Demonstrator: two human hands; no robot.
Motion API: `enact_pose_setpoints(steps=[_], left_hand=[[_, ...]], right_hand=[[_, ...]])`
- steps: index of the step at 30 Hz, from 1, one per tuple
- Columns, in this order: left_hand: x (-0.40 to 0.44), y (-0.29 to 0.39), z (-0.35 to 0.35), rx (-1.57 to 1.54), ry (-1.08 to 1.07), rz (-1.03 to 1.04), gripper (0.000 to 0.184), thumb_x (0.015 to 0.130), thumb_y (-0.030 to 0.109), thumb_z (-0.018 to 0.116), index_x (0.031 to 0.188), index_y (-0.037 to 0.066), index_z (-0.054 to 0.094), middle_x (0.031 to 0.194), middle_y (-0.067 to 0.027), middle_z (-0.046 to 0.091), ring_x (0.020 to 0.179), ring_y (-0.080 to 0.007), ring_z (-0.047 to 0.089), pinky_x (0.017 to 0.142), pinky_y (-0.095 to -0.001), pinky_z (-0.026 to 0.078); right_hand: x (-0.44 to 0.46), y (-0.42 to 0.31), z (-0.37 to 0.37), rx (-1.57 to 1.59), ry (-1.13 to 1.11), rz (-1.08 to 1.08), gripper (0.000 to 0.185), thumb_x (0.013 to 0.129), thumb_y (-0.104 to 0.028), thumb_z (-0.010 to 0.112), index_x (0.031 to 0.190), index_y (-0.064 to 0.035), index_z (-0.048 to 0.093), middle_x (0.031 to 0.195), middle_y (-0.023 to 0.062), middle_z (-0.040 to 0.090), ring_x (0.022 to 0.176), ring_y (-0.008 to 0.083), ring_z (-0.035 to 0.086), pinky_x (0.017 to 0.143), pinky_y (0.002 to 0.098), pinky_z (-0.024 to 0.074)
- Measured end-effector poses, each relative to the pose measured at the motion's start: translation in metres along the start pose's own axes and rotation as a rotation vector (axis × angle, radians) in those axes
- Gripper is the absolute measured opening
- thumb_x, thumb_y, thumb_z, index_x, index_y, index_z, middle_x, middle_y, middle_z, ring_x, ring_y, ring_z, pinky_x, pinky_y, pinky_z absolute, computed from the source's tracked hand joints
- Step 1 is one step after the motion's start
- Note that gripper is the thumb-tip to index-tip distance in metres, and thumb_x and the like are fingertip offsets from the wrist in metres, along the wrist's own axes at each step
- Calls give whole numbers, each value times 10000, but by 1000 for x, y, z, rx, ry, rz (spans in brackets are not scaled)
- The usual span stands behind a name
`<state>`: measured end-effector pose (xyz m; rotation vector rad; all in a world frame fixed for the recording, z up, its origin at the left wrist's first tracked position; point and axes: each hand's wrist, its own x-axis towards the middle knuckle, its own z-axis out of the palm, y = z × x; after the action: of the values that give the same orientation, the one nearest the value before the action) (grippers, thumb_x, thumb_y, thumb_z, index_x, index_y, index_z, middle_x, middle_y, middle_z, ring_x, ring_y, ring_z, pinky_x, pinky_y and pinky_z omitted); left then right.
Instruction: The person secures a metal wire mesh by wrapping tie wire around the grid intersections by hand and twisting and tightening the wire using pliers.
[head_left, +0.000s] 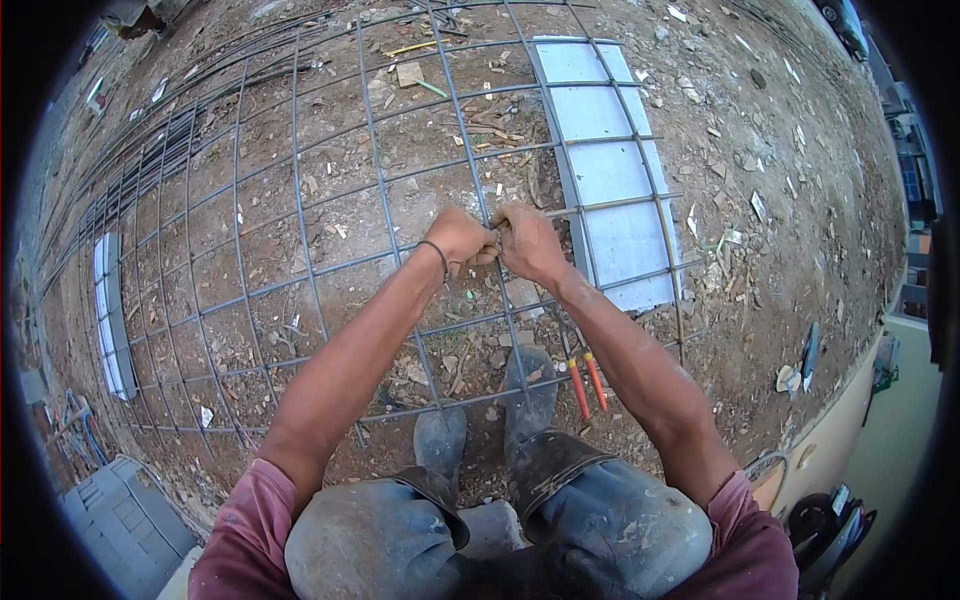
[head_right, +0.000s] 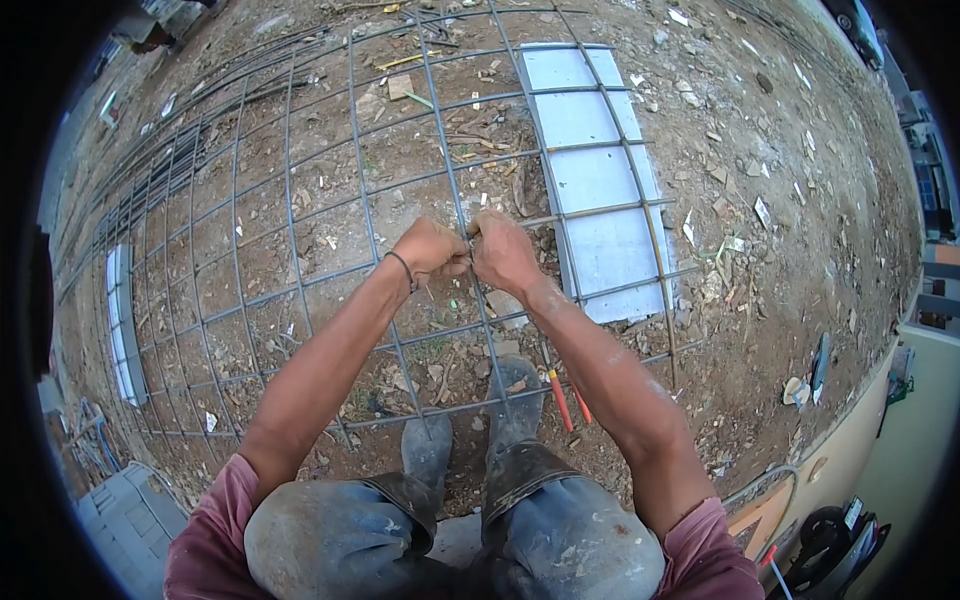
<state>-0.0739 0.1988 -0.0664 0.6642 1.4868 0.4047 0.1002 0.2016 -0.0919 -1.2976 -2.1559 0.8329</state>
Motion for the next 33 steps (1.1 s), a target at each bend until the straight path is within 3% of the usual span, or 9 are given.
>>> enact_pose_setpoints(steps=[5,7,8,10,13,17,22,25,33], left_hand=[[1,-17,-8,-364,-159,-9,72,911,15,747,895,-55,750,843,-108,745,740,-181,730,612,-315,553],[-4,-25,2,264,25,277,101,898,70,781,889,-28,761,861,-117,758,767,-224,738,641,-368,538],[-5,-30,5,264,24,278,101,898,70,781,889,-28,761,861,-117,758,767,-224,738,641,-368,538],[-4,-37,12,763,365,665,112,864,81,805,918,-7,760,906,-152,750,767,-307,711,683,-426,534],[-10,-23,14,577,564,841,96,839,112,820,876,36,773,886,-160,721,794,-360,674,729,-454,529],[29,1,-9,555,369,805,87,851,128,816,911,74,783,919,-125,715,818,-353,666,752,-461,521],[57,33,-17,1074,92,1172,122,841,197,823,890,89,794,862,-89,733,775,-366,666,746,-474,517],[54,67,-1,1303,-205,930,152,801,226,843,848,89,796,811,-115,741,788,-378,687,756,-472,532],[65,63,3,1184,-125,782,199,743,187,837,837,51,727,882,-186,738,875,-392,709,753,-480,542]], right_hand=[[-9,-5,5,117,49,123,173,868,-5,604,1012,5,700,965,198,701,920,376,690,839,457,550],[-12,-1,11,131,74,146,205,885,11,577,1048,2,703,962,179,705,896,335,700,830,418,557],[-14,-1,12,197,86,175,220,877,22,570,1049,0,706,959,173,705,895,328,702,832,412,557],[-14,0,14,258,95,202,236,869,33,563,1051,-3,709,955,167,705,894,321,703,834,405,557],[-14,-1,15,230,115,218,257,855,57,548,1042,1,714,945,165,706,890,305,706,832,392,556],[-13,-9,13,216,129,266,202,884,18,568,1017,4,719,980,211,714,938,373,711,843,443,558],[-25,-13,26,277,195,269,206,885,15,556,1015,14,715,1012,234,715,968,406,703,866,466,552],[-30,-22,29,188,308,171,222,865,16,557,1021,20,715,1068,244,713,1006,435,690,884,491,545],[-16,-20,-7,-98,118,-43,215,792,13,644,997,-17,700,1058,175,667,972,407,674,835,480,561]])
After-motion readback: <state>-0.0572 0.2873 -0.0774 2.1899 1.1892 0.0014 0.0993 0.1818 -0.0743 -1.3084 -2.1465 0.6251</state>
